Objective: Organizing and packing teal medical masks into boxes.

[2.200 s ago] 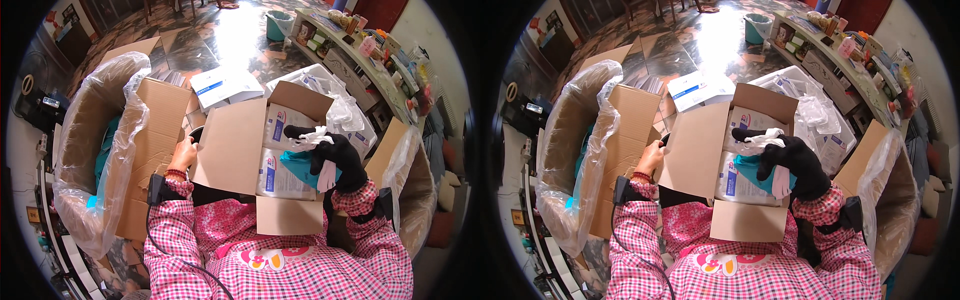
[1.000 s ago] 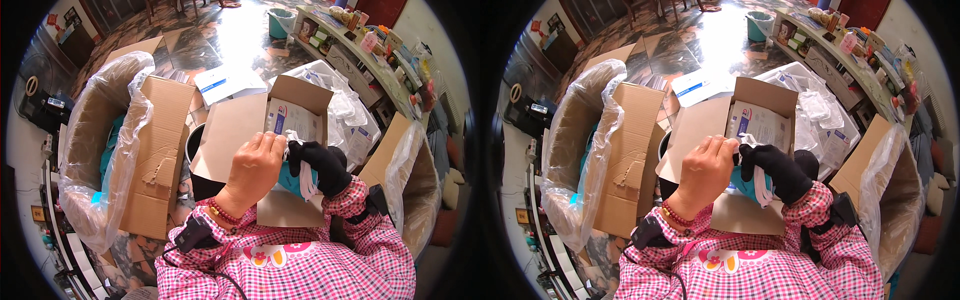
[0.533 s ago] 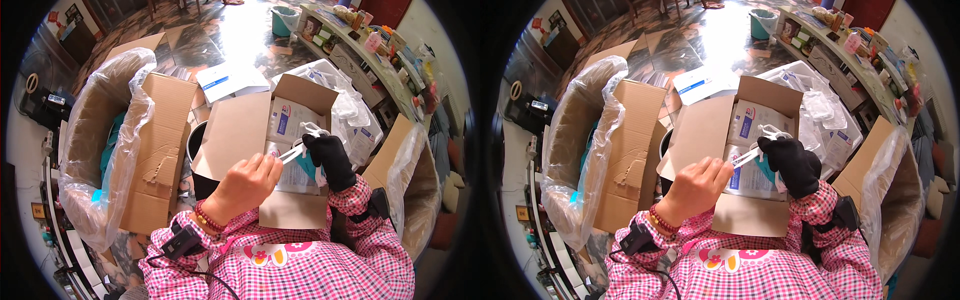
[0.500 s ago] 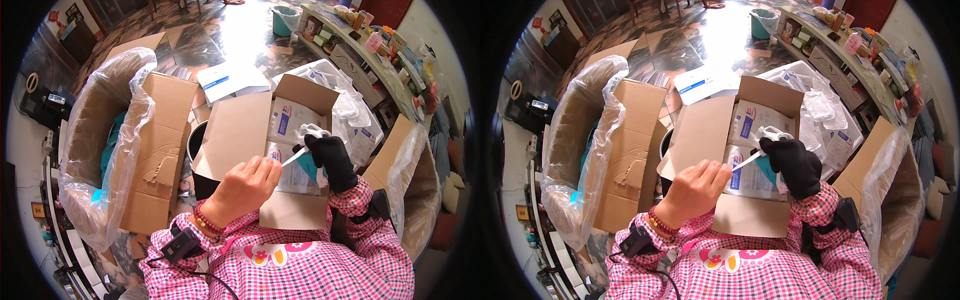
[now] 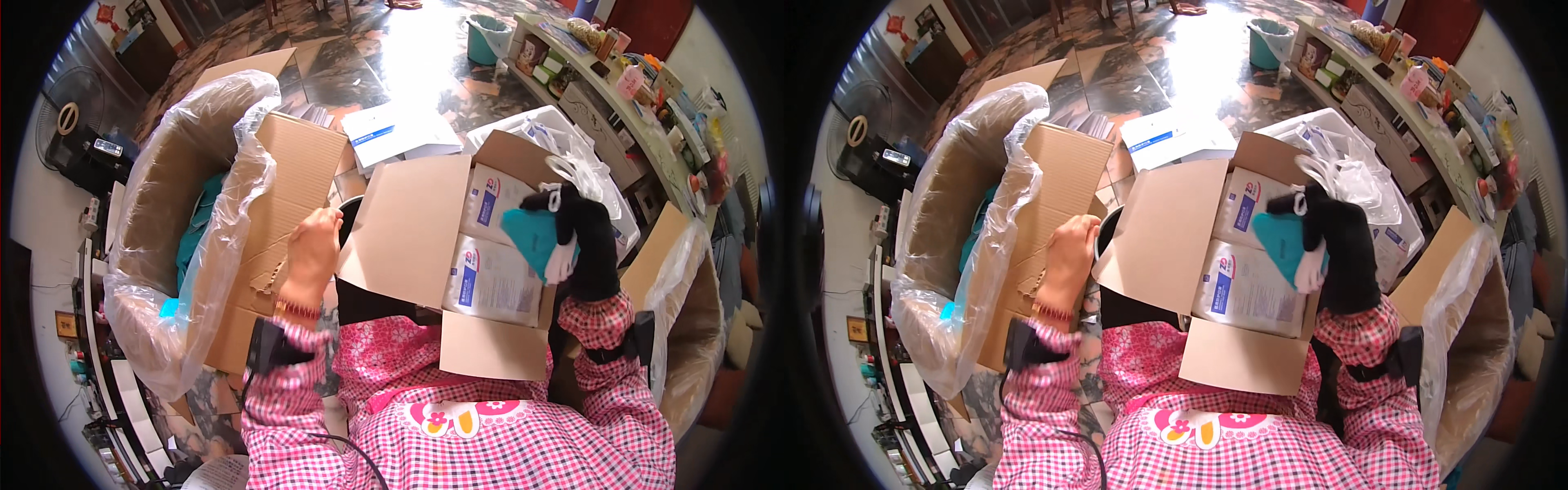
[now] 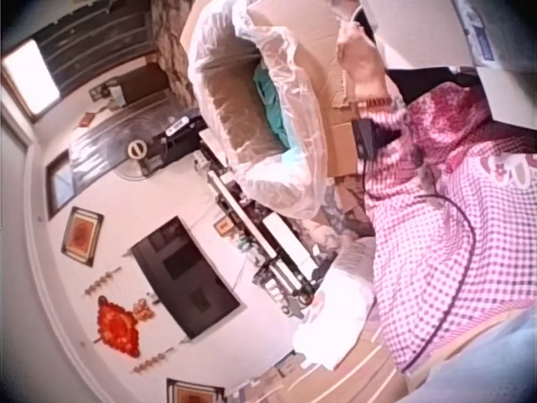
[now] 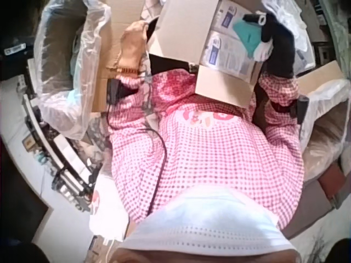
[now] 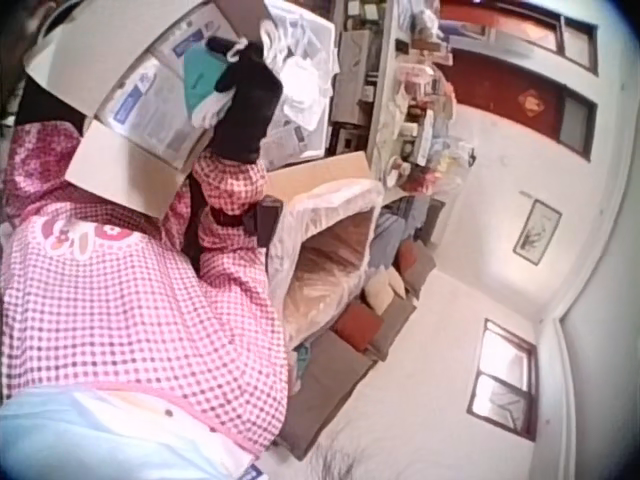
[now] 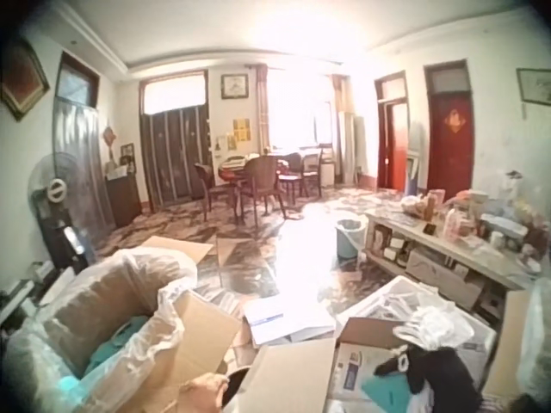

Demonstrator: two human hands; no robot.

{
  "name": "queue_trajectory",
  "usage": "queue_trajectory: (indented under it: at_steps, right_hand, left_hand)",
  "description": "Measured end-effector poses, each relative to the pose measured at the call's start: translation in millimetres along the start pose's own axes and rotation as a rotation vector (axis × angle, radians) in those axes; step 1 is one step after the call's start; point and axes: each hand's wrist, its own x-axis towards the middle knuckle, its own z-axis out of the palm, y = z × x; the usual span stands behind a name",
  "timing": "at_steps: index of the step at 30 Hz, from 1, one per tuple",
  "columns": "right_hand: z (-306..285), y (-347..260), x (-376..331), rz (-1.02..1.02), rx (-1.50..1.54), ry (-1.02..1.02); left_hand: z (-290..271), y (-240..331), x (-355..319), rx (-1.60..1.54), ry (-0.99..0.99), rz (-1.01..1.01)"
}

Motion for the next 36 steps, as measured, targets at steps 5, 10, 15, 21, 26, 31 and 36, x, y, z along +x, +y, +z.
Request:
queue_trajectory:
  at_steps: [5,10,15,21,26,31,36]
  right_hand:
    - [-8,8,-2,0.224,0.222,0.194]
    - [3,4,-4,0.341,0.446,0.199]
    - [10,3,-4,0.376,0.55,0.062]
    - [7,7,-9,0.412,0.446,0.055]
    - [25,-4,-13,0.369,0.451,0.041]
    - [13,-4,-20,0.413,0.404,0.062]
    - [8,17,-21,0.445,0.685,-0.017]
  left_hand:
    - [62,-37,9,-0.073,-0.174,-0.153]
    - [74,-48,-2,-0.088,-0.246,-0.176]
    - [66,-40,0,-0.2,-0.153,-0.212]
    - [-18,88,19,-0.332,0.149,0.023]
    - [-29,168,10,-0.973,-0.137,-0.015]
    - [-20,182,4,-1.045,-0.5,0.095]
    - [-21,201,-8,-1.09,-0.523,0.106]
